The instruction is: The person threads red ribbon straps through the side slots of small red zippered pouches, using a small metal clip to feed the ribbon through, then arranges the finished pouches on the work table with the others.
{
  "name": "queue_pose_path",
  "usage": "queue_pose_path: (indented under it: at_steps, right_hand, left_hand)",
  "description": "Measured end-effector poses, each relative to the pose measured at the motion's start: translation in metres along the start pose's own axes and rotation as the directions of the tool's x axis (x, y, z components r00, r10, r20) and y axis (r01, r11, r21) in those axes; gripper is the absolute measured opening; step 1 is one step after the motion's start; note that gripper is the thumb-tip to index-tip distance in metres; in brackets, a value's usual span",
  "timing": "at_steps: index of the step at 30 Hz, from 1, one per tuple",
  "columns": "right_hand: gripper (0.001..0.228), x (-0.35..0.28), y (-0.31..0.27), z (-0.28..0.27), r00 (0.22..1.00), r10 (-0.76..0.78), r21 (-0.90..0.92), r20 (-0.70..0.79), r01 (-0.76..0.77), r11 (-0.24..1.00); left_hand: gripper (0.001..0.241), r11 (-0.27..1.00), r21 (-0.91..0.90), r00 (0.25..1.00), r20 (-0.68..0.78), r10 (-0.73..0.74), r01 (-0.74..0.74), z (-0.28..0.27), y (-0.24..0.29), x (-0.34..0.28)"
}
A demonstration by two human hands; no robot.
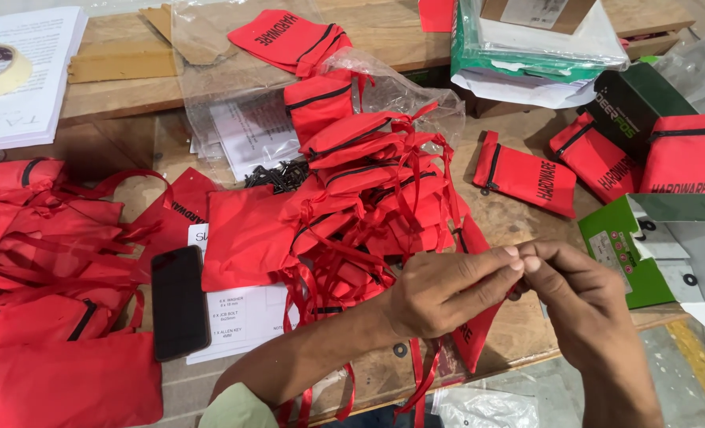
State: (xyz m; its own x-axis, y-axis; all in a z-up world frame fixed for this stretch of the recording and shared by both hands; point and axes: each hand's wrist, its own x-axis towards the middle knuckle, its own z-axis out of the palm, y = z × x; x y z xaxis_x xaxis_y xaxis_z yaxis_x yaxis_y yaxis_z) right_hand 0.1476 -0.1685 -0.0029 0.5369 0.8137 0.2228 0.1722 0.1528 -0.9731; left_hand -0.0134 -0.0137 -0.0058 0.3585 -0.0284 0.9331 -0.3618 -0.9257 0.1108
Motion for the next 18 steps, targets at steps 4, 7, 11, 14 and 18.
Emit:
queue_pose_path:
  at_steps: [4,7,11,14,18]
  right_hand:
    - [0.021,-0.003,0.005,-0.001,0.996,0.068,0.150,0.058,-0.076,0.986]
    - [0.021,-0.014,0.004,0.011,0.999,-0.024,0.036,-0.024,0.025,0.999]
    - [0.045,-0.021,0.011,0.010,0.986,-0.160,-0.074,-0.047,0.156,0.985]
    - [0.051,-0.022,0.018,0.009,0.971,-0.238,-0.134,-0.029,0.233,0.963]
    - [0.048,-0.021,0.007,0.016,0.909,-0.418,-0.216,0.004,0.408,0.887]
  left_hand:
    - [0.023,1.000,0.018,1.000,0.000,0.014,-0.014,-0.001,0.002,0.004]
    - [0.018,0.981,-0.066,0.983,0.004,-0.182,0.182,0.000,0.008,0.015]
    - [0.017,0.706,-0.436,0.814,0.122,-0.568,0.557,0.000,0.017,0.027]
    - [0.008,0.529,-0.543,0.735,0.280,-0.618,0.652,0.007,0.007,0.015]
    - [0.012,-0.140,-0.621,0.422,0.663,-0.618,0.771,0.007,-0.006,0.010]
